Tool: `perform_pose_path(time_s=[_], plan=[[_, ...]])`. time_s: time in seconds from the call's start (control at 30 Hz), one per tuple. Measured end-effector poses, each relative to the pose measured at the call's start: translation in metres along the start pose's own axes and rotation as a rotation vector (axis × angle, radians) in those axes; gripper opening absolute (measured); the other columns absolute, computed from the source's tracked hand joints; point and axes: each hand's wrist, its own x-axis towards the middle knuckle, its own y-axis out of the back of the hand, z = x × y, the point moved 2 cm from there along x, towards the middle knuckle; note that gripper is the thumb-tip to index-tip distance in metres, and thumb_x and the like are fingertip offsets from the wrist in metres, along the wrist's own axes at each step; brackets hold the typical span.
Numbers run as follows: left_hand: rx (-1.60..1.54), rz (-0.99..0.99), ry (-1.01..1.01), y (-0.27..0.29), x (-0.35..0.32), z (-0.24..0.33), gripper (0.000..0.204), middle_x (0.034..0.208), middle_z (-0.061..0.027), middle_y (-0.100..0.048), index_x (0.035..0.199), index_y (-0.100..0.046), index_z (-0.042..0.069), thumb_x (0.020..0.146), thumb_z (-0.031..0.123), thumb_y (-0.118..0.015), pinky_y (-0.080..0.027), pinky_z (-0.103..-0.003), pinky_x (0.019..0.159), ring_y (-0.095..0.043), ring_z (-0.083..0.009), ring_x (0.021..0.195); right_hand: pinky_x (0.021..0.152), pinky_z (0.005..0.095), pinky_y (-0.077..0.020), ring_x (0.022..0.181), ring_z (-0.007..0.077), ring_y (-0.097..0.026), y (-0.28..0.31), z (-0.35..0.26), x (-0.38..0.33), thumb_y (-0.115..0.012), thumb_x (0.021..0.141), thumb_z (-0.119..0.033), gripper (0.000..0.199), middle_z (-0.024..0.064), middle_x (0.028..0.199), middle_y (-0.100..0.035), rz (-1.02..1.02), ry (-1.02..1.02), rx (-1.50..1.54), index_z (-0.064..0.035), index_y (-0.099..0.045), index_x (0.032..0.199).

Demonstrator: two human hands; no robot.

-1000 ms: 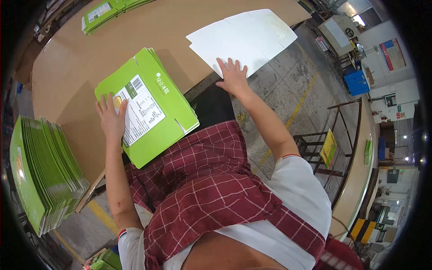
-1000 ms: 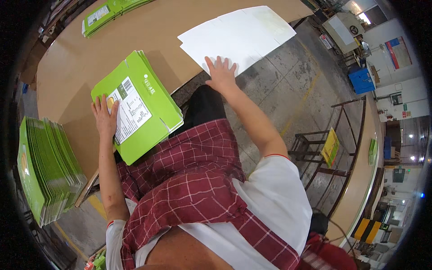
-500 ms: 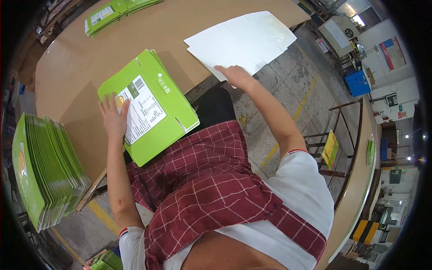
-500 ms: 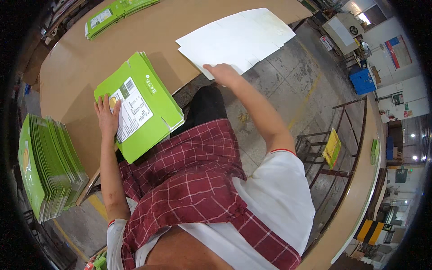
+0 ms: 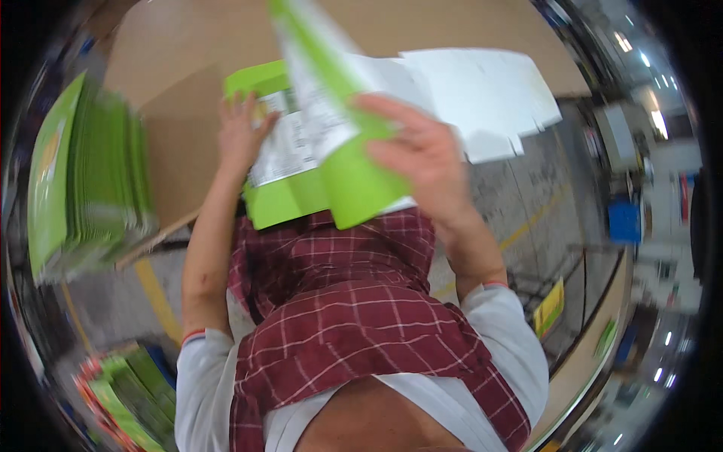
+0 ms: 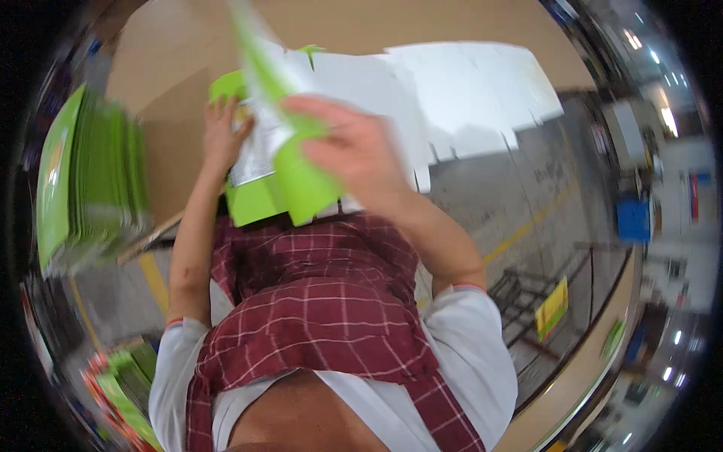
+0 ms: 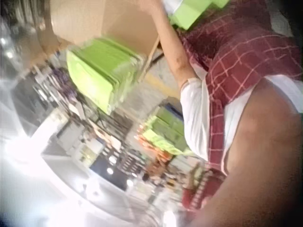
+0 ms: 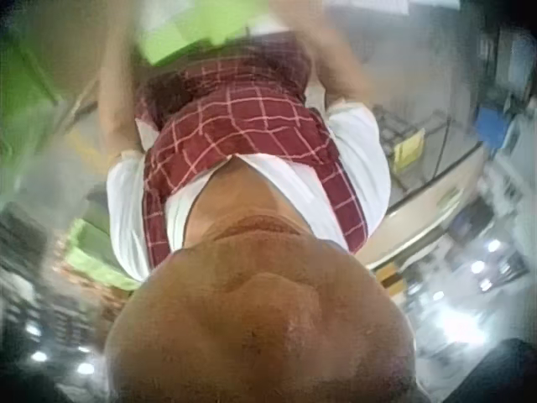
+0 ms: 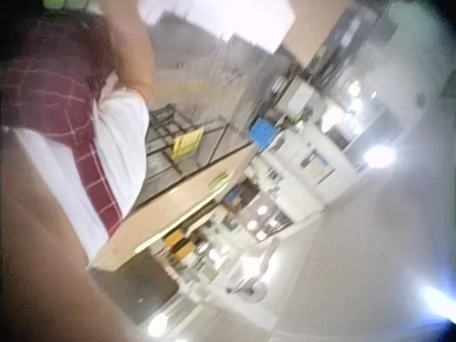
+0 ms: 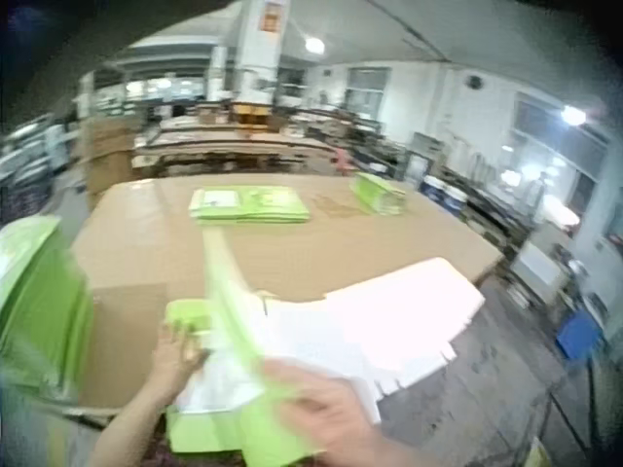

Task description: Organizing and stacking green cardboard boxes on a workbench in a factory setting.

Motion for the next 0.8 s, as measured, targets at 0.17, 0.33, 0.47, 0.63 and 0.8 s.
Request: perform_pose_path(time_s=[0.17,0.33,0.47,0.63,0.8], plan=[[0.018,-0.020,0.041,0.008,-0.001,0.000,0.072,0.147,-0.0147,-0.028,0.138,-0.038,0.011,0.084,0.057,-0.052,-0.034,-0.057,0.100,-0.015,-0.0339,0.139,0.086,0.0336,-0.0503,0.103,0.0250,-0.059,0.037,0.018,-0.002,-0.051,0.082,-0.002,0.051,0.0224,0.123,-0.053,0.405,0.336,0.370,0.0062,-0.042,0.131],[-0.034,-0.036,0.060,0.013,-0.003,0.001,0.072,0.148,-0.0140,-0.026,0.139,-0.037,0.012,0.086,0.059,-0.049,-0.033,-0.058,0.101,-0.013,-0.0340,0.140,0.090,0.0351,-0.0479,0.105,0.0281,-0.055,0.051,0.090,-0.006,-0.050,0.081,0.002,0.058,0.0208,0.130,-0.046,0.503,0.075,0.042,0.0032,-0.035,0.137],[-0.215,-0.046,0.069,0.015,-0.005,-0.004,0.067,0.149,-0.0136,-0.024,0.141,-0.033,0.012,0.091,0.057,-0.038,-0.029,-0.054,0.105,-0.012,-0.0356,0.139,0.087,0.0312,-0.0460,0.104,0.0231,-0.055,0.020,0.142,-0.015,-0.051,0.084,0.002,0.052,0.0215,0.127,-0.049,0.416,-0.256,0.323,0.0079,-0.037,0.134],[-1.152,-0.041,0.157,0.035,0.008,-0.010,0.062,0.146,-0.0188,-0.030,0.141,-0.030,0.003,0.096,0.046,-0.032,-0.019,-0.038,0.112,-0.021,-0.0350,0.137,0.078,0.0247,-0.0447,0.090,0.0138,-0.055,-0.006,0.129,0.009,-0.050,0.086,0.000,0.048,0.0156,0.111,-0.058,0.287,-0.130,-0.245,0.0066,-0.040,0.133],[-0.193,0.075,0.146,0.026,0.004,0.013,0.080,0.141,-0.0259,-0.029,0.139,-0.034,0.008,0.080,0.056,-0.057,-0.029,-0.054,0.103,-0.034,-0.0413,0.127,0.053,0.0210,-0.0447,0.060,0.0055,-0.046,0.000,0.109,0.018,-0.053,0.087,-0.006,0.049,-0.0007,0.069,-0.051,-0.001,-0.316,-0.312,0.0020,-0.041,0.135]])
